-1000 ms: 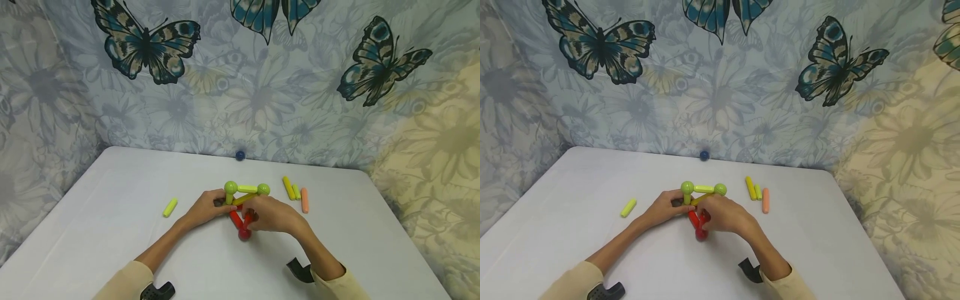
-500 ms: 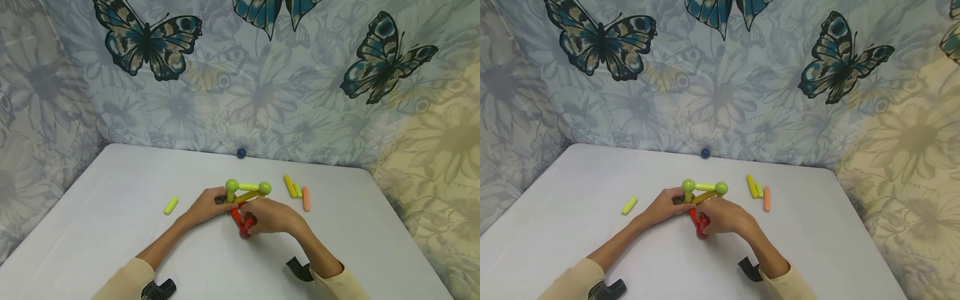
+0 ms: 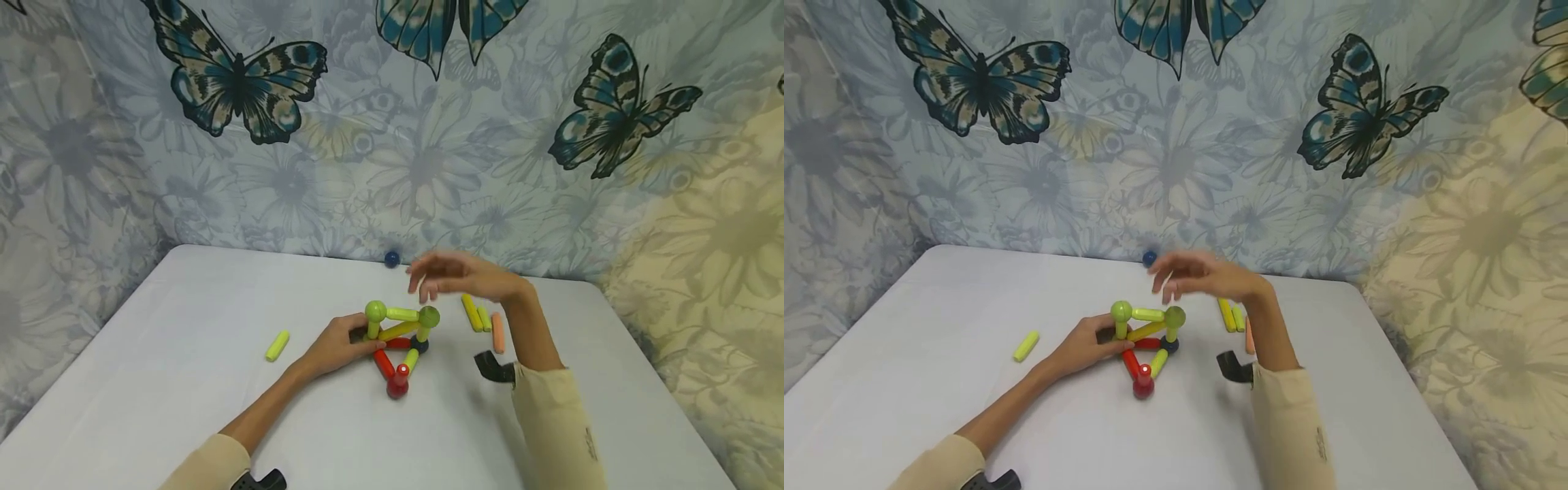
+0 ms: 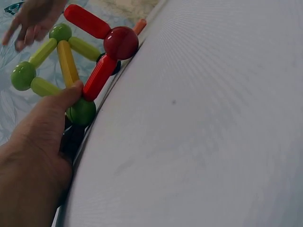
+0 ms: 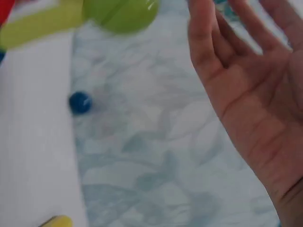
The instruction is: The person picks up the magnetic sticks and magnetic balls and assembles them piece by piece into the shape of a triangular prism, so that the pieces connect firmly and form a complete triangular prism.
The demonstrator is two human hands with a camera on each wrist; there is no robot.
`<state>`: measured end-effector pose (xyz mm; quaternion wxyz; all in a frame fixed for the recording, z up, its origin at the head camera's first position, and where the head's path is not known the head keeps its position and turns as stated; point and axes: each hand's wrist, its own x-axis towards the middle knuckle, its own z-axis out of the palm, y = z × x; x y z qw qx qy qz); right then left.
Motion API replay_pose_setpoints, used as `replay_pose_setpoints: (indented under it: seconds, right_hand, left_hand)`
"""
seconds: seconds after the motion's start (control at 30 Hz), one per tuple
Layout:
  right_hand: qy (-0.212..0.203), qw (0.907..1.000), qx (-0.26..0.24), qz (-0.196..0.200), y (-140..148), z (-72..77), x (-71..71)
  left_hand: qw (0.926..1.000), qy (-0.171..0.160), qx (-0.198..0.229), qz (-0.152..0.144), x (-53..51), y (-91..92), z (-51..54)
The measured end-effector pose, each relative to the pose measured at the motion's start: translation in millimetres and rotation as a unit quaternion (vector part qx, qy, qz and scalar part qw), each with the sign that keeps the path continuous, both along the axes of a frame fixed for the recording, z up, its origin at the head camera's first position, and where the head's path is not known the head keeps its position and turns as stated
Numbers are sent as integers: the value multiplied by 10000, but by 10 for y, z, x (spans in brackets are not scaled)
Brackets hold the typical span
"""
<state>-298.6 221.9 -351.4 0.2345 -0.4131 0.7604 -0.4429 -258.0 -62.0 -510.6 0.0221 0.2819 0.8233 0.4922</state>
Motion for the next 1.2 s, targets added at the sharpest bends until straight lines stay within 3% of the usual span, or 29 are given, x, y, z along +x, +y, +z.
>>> replay_pose_setpoints:
  seconds: [0.07,0.13,0.23,0.33,0.43,0.53,0.63,0.8,0.93,1.07,1.2]
  right_hand:
    - [106,9968,-61,-791,-41,-139,-326]
    - [412,9899,265,-1330,-126,-338,-591]
    - [1269,9751,1172,-1390,-252,-668,-808]
    - [2119,9499,1998,-1133,-353,-904,-842]
    - [2383,9278,2561,-1296,-417,-1003,-789]
    - [2354,9182,2720,-1658,-423,-1016,-727]
    - [2107,9196,2703,-1920,-366,-980,-668]
    - [1694,9243,2762,-2016,-196,-891,-555]
    - [1566,9233,2521,-2436,-75,-827,-378]
    - [1653,9204,2018,-2912,68,-672,-120]
    - [2056,9176,1636,-2983,135,-426,123]
  left_hand:
    - [10000,-38,-43,-21,-2,11,-11]
    - [10000,-52,-29,-62,-1,31,-20]
    - [9999,-96,7,-95,13,56,-42]
    - [9998,-181,3,-96,50,66,-68]
    - [9998,-211,-28,-58,90,65,-88]
    - [9999,-148,-76,-26,102,60,-83]
    - [9999,-78,-126,-17,89,58,-63]
    - [9999,-7,-151,2,42,49,-36]
    - [9999,-105,-100,82,22,21,-32]
    - [9999,-99,-122,6,20,0,-31]
    - [9999,42,-92,31,6,-20,-3]
